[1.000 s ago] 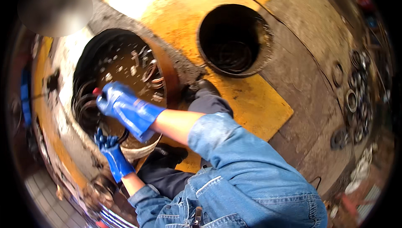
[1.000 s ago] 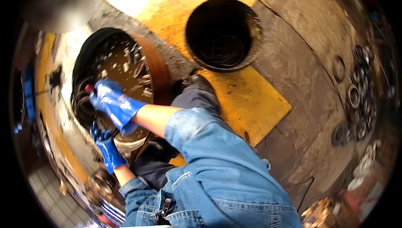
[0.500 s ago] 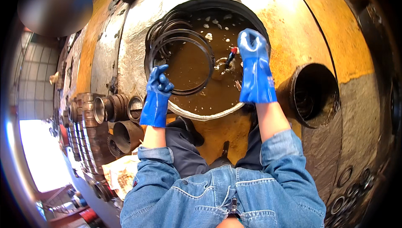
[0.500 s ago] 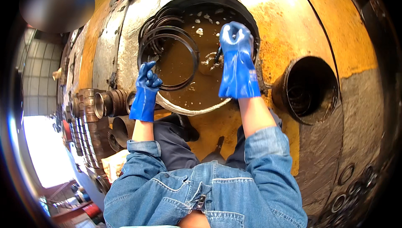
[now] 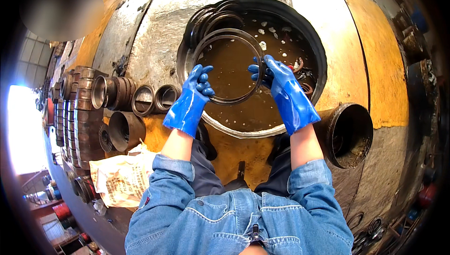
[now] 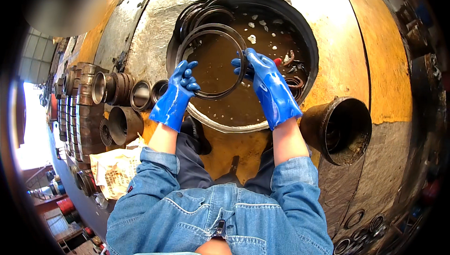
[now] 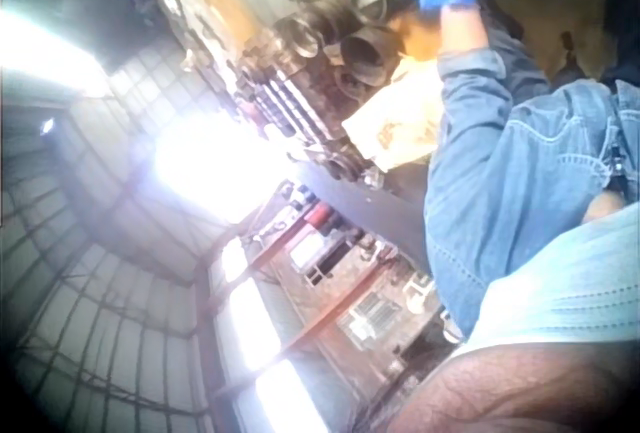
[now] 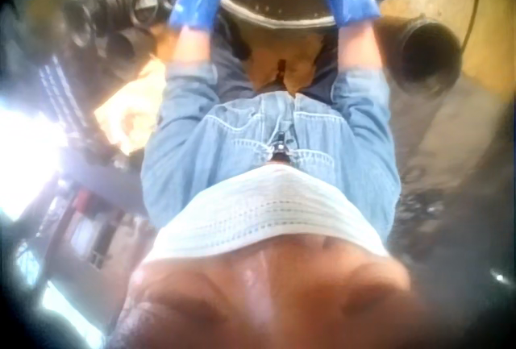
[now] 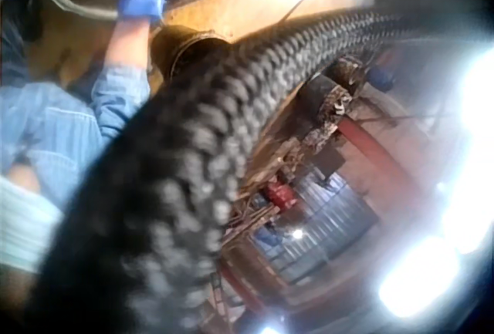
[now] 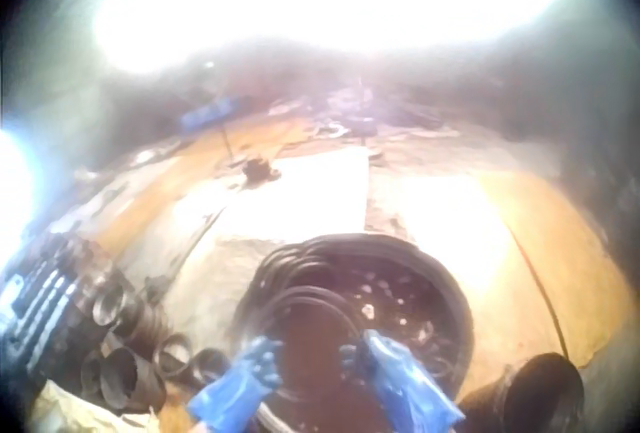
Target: The person cleans metal rings by scrubbing them with a brush inside a container filled with oily liquid and then places the rings on the floor next to the container.
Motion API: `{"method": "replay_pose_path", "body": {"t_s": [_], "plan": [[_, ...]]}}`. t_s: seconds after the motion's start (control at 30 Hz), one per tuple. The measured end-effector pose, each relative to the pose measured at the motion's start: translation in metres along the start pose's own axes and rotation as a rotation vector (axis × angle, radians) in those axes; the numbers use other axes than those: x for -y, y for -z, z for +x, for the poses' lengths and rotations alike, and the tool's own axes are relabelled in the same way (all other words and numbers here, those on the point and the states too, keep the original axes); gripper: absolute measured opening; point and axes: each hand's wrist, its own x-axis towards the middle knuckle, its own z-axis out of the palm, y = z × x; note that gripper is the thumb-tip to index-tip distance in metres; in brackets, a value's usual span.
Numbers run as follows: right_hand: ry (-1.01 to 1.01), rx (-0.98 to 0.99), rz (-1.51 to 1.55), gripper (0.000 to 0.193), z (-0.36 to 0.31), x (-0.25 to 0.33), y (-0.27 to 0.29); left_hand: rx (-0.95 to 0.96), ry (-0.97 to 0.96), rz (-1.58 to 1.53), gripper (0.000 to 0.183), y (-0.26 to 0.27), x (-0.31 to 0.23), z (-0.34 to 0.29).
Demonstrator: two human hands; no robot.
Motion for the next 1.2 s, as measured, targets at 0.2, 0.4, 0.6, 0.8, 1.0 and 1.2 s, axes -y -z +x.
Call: {"method": "replay_pose_path", "body": {"t_s": [0.2,0.4,0.6,0.8,1.0,1.2], "plan": [[0.161,0.033,-0.346,0.048,-0.005,0.002,-0.023,-0.129,-0.021,-0.125,0.024,-0.002,0.002,0.001],[0.170,-0.174,-0.888,0.049,0.001,-0.007,-0.032,-0.053,-0.038,-0.148,0.028,0.001,-0.001,-0.007],[0.168,-0.156,-0.679,0.050,0.000,-0.010,-0.031,-0.026,-0.033,-0.147,0.032,0.003,-0.003,-0.004],[0.147,-0.114,-0.576,0.049,-0.006,-0.008,-0.025,-0.026,-0.068,-0.053,0.027,-0.002,-0.003,-0.005],[0.164,-0.095,-0.472,0.043,-0.010,-0.002,-0.025,-0.111,-0.233,0.140,0.024,-0.012,0.012,-0.011],[0.195,-0.111,-0.422,0.040,-0.013,0.011,-0.015,0.025,-0.349,0.554,0.038,-0.008,0.017,-0.028]]}}
